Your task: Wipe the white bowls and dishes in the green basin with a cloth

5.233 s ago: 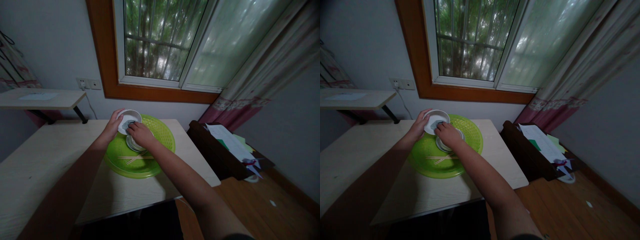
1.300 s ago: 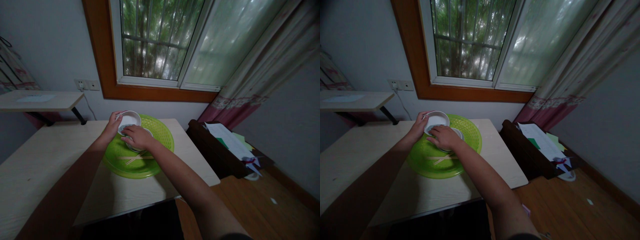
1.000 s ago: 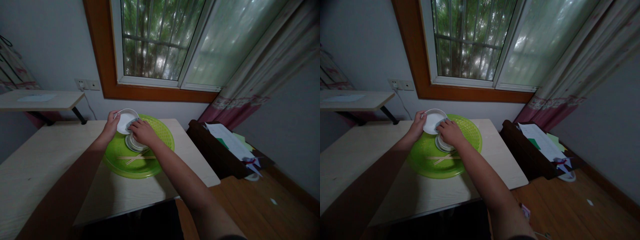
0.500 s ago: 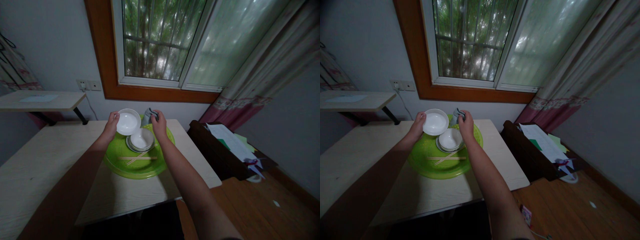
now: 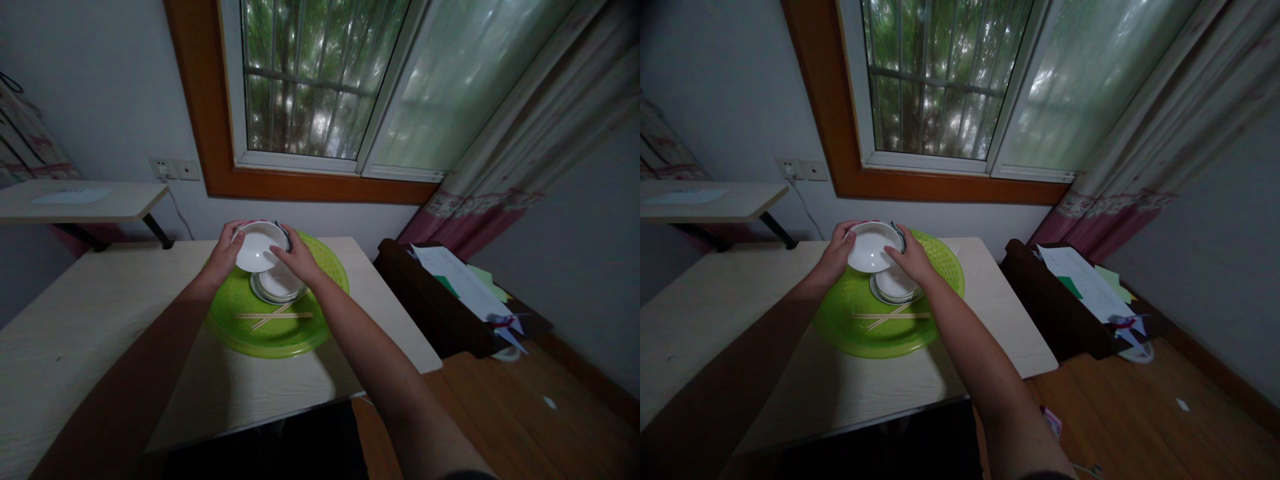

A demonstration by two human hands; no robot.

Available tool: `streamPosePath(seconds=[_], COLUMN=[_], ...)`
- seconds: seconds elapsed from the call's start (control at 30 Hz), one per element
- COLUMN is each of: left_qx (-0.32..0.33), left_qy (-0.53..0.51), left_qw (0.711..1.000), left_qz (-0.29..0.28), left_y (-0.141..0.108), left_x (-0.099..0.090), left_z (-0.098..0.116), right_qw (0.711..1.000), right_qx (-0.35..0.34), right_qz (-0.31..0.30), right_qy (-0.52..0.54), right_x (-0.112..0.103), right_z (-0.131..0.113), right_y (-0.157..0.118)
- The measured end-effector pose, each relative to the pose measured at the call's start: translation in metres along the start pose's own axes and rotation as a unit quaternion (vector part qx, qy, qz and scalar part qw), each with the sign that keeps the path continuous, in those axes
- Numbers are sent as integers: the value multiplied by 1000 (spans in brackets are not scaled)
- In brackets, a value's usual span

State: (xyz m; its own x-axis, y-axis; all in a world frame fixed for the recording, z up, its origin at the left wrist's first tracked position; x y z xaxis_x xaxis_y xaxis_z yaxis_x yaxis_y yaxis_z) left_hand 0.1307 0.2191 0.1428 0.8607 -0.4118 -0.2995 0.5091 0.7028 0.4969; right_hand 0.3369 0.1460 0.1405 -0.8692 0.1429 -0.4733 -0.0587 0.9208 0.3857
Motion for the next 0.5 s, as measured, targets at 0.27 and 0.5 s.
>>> streamPosePath(seconds=[0.27,0.5], left_qx=[42,26], left_qy=[64,75], left_qw=[996,996], left_qz=[-39,-28], left_y=[-2,2], left_x=[7,4], left_z=[14,8], right_qw=[993,988], right_qx=[90,125], right_qz=[-36,-17], right_qy=[-69,-92], right_x=[9,3], right_z=[16,18], right_y=[5,5])
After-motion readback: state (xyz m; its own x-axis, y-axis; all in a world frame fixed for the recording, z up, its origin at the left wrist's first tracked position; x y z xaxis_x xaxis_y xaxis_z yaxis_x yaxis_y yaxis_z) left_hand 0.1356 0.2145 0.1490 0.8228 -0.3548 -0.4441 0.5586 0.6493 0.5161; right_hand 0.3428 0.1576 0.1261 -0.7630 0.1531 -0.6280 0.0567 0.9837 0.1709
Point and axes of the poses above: each hand's wrist, its own y-axis towards the middle knuckle, its own x-axis out of the palm, z = x × y, the point moved 9 cm from there along y, towards the middle knuckle, and after that the axes turned 13 degrees about -z, right-handed, at the moved point
